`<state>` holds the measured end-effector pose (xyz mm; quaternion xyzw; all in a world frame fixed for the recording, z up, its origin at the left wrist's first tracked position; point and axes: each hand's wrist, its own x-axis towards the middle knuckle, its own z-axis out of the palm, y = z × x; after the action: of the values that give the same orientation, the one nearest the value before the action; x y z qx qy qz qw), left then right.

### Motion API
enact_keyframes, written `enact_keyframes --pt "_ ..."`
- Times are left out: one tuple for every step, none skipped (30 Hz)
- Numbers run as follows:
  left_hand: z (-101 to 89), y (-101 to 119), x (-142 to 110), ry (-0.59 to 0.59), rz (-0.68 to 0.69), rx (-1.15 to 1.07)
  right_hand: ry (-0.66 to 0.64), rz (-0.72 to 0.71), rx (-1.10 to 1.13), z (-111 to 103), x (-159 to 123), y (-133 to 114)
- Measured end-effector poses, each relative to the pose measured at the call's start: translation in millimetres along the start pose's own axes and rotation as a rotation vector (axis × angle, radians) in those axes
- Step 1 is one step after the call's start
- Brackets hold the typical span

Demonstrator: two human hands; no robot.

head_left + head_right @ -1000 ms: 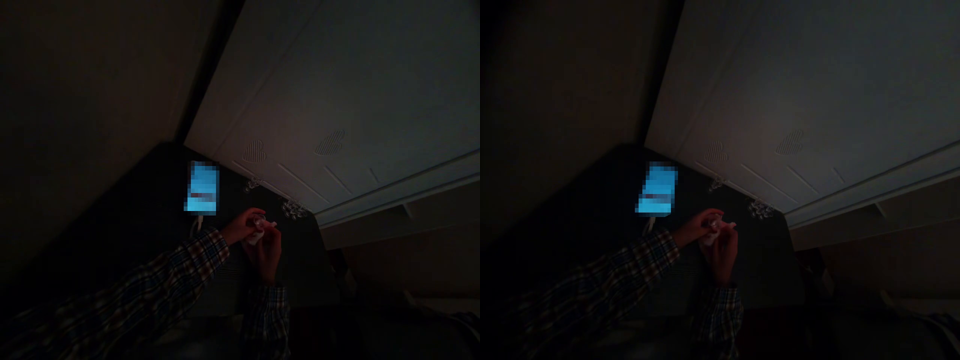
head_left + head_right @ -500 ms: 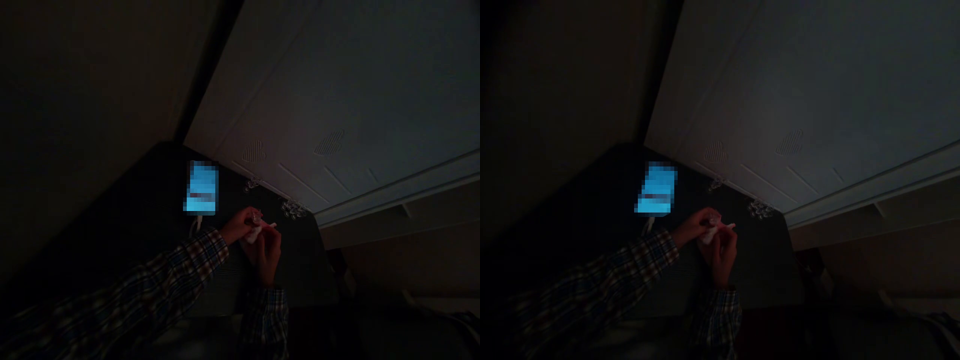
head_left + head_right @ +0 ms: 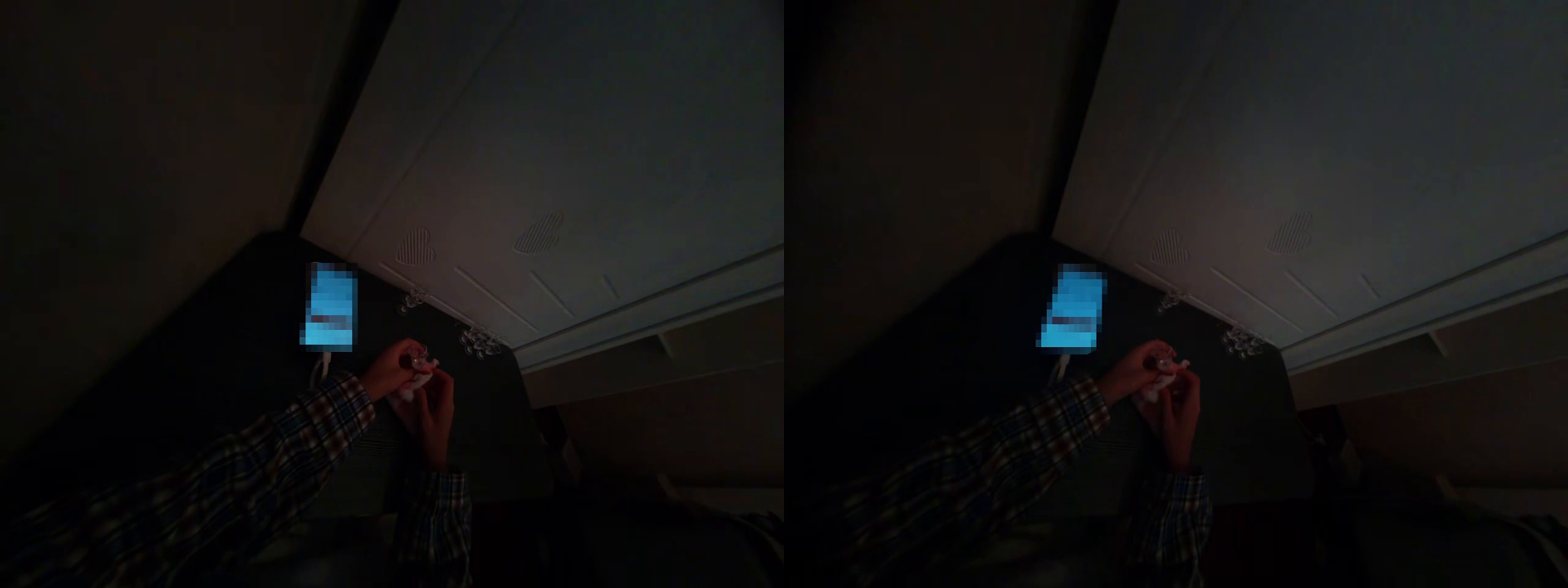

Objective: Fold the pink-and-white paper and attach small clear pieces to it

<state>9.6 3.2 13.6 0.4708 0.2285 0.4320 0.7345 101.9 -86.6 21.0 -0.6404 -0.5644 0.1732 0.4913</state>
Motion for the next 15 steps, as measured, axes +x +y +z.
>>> enact_keyframes --pt "0.6 2.4 -1.5 -0.01 -0.014 -0.013 0.006 0.007 0.002 -0.2 0.2 1.6" --pt "1.1 4.8 -3.0 -0.021 -0.021 -0.023 0.01 0.016 0.004 -0.5 0.4 3.3" --pt "1.5 7.0 -4.3 -0.026 -0.027 -0.029 0.014 0.024 0.004 -0.9 0.6 5.0" --pt "1.7 8.8 -5.4 -0.03 -0.037 -0.033 0.016 0.032 0.003 -1.3 0.8 6.5" --pt "1.8 10.0 -6.0 -0.032 -0.043 -0.037 0.016 0.037 0.003 -1.6 0.9 7.6" --pt "1.7 10.5 -6.2 -0.035 -0.05 -0.039 0.016 0.04 0.004 -1.7 1.0 8.2" --pt "1.5 10.3 -6.1 -0.038 -0.052 -0.039 0.017 0.041 0.006 -1.7 1.0 8.3" --pt "1.3 9.7 -5.6 -0.041 -0.049 -0.034 0.016 0.041 0.012 -1.5 1.0 8.0" --pt "1.1 8.7 -5.0 -0.043 -0.042 -0.025 0.012 0.041 0.021 -1.2 0.9 7.3" --pt "0.8 7.5 -4.3 -0.041 -0.031 -0.014 0.007 0.041 0.031 -0.8 0.7 6.4" --pt "0.7 6.5 -3.6 -0.039 -0.02 -0.003 0.005 0.041 0.04 -0.4 0.6 5.5" --pt "0.6 5.6 -3.2 -0.04 -0.014 0.005 0.006 0.041 0.044 -0.1 0.5 4.6" --pt "0.6 5.0 -2.9 -0.043 -0.012 0.009 0.01 0.041 0.045 0.2 0.5 3.8" --pt "0.6 4.6 -2.8 -0.049 -0.012 0.009 0.014 0.041 0.045 0.4 0.5 3.2" --pt "0.7 4.3 -2.7 -0.053 -0.013 0.005 0.015 0.041 0.045 0.5 0.6 2.9"
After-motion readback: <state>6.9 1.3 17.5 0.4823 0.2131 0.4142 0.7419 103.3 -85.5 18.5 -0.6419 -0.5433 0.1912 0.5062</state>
